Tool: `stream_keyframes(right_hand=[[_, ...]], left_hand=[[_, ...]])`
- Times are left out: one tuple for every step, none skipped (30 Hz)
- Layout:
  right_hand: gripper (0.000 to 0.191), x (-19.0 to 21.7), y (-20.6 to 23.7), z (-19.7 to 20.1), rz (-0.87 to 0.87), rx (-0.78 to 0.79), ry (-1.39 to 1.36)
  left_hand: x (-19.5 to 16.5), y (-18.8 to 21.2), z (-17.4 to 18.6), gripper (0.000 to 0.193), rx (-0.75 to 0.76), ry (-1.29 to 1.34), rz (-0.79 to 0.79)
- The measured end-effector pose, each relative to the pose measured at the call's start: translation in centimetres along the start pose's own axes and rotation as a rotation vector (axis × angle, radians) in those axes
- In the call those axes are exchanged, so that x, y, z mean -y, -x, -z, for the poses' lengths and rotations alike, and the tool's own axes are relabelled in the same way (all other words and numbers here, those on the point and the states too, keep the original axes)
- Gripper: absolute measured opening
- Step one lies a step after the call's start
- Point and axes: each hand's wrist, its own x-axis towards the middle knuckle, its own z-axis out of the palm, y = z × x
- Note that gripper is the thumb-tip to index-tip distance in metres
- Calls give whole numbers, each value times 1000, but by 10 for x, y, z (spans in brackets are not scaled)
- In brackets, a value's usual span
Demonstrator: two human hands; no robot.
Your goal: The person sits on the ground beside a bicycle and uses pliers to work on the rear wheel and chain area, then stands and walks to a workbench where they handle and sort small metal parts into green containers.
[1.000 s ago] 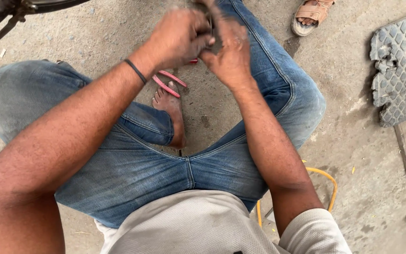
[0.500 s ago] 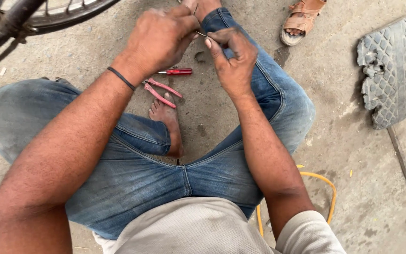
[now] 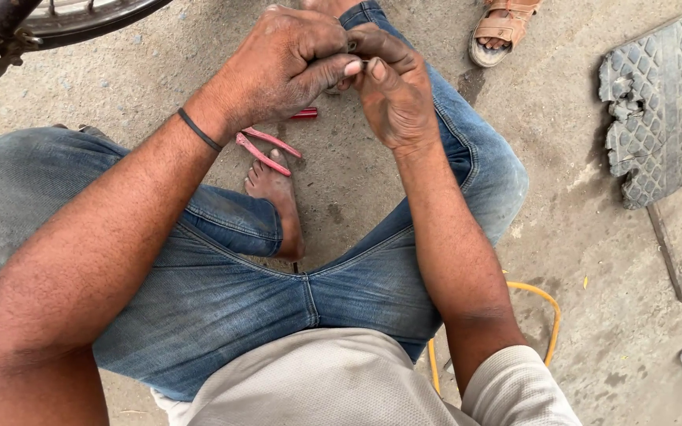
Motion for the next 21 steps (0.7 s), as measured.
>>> stream_keyframes(right_hand=[[33,-3,0,3,6,7,-16],[30,-7,0,4,11,15,-35],[26,-10,0,6,18,20,-56],[23,-13,0,8,20,18,-63],[20,-15,0,8,23,15,-69],[16,-16,-1,9,24,12,-74],[16,-17,-2,9,19,21,-77],[16,-17,-2,9,14,30,-80],[16,-16,-3,8,11,41,-83],[17,-15,-3,7,1,22,-66],[18,-14,-3,5,-6,3,-49],[20,-12,-3,4,-15,-18,-32],[21,-11,-2,2,-26,-46,-44],[23,-10,-2,0,-36,-72,-54],[25,-9,-3,-1,-45,-97,-64],[23,-9,-3,-1,-35,-108,-70],[21,-9,-4,-1,-26,-119,-78],[19,-9,-4,-1,-19,-133,-85],[19,-8,-4,1,-45,-110,-70],[19,-7,-5,3,-71,-88,-55],[19,-5,-4,5,-95,-64,-38]], left_hand=[[0,0,0,28,4,15,9],[0,0,1,27,9,29,20],[-1,1,0,27,18,20,32],[-2,1,0,26,28,12,44],[-4,2,-1,26,38,5,56],[-5,3,-2,24,45,48,80],[-6,4,-2,23,51,93,104],[-6,4,-2,21,57,136,127],[-6,4,-1,20,47,127,99],[-6,4,0,19,37,114,69],[-5,3,2,18,29,100,35],[-5,3,3,19,21,44,68],[-5,3,3,21,11,-9,104],[-5,3,4,22,0,-65,137],[-6,3,4,22,-4,-131,99],[-6,3,3,22,-7,-196,63],[-6,4,3,23,-10,-261,29],[-7,5,2,20,10,-285,9],[-7,5,1,18,31,-306,-9],[-7,6,0,16,52,-327,-27],[-7,6,0,16,98,-330,1]])
